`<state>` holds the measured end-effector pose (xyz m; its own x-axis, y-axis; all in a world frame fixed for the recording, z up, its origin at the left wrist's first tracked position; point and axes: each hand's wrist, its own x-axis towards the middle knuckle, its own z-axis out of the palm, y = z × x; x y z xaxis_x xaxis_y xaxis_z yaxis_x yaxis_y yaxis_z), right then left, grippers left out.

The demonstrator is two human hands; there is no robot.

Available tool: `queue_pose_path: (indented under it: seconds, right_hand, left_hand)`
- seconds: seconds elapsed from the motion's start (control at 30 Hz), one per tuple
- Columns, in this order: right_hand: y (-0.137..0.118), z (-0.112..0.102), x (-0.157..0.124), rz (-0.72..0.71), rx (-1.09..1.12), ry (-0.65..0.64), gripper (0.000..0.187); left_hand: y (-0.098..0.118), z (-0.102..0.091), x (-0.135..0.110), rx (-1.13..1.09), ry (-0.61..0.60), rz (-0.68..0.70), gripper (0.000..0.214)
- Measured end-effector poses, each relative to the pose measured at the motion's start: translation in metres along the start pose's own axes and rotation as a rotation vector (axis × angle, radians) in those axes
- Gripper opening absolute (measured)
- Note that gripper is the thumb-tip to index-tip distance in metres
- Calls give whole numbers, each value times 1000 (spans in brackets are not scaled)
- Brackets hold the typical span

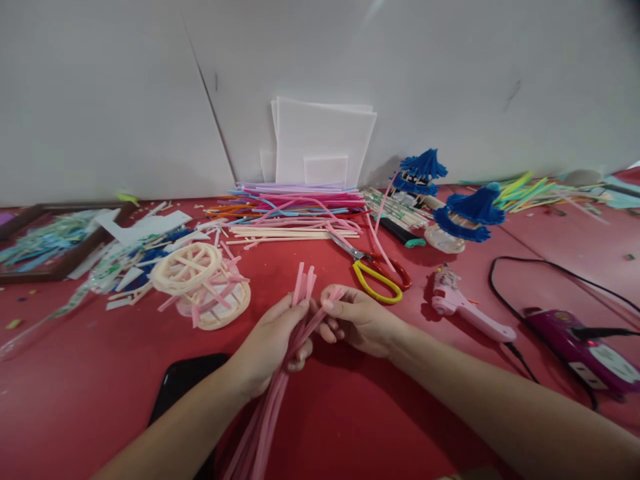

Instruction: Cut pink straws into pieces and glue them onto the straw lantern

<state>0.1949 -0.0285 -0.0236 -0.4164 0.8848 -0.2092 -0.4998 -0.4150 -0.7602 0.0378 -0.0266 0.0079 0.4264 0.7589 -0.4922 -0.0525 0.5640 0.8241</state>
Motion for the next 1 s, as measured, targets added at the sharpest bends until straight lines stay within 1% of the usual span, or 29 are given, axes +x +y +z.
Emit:
queue_pose_path:
  seconds: [0.07,0.13,0.23,0.33,0.4,0.43,0.5,0.57,0.63,0.7,0.8,0.9,1.0]
  right_hand:
    - [0,1,0,30,28,-21,43]
    - [1,2,-1,29,38,-21,43]
    - [4,5,-1,-49,14,49,37]
    - [7,6,-2,-177,-88,178,28]
    - [8,6,-1,-211,-107,231,28]
    - [8,6,-1,-203,-78,245,29]
    - [8,6,-1,-153,30,259,32]
    - [8,6,-1,-92,101,248,35]
    - [8,6,-1,-72,88,233,36]
    - [9,7,-2,-109,14,224,32]
    - [10,7,-6,-218,-223,241,30]
    - [10,8,-10,-302,-451,283,32]
    - [9,8,-10,-322,-503,299,32]
  left_hand:
    - [0,0,0,13,-34,20,22]
    - [0,-1,0,48,-60,42,24]
    - [-2,-3,1,118,-60,75,29]
    - [-4,-5,3,263,15,163,32]
    - [-6,-6,3,391,85,248,32]
    - [-7,-7,4,431,116,281,31]
    - [-8,-7,4,431,161,307,30]
    - [-7,-6,4,390,196,295,29]
    - [-6,-6,3,400,213,282,26]
    - [-5,-6,2,469,217,294,26]
    - [-5,-6,0,573,178,302,27]
    - [-6,-5,0,541,107,235,29]
    - [-5,-5,1,468,83,209,32]
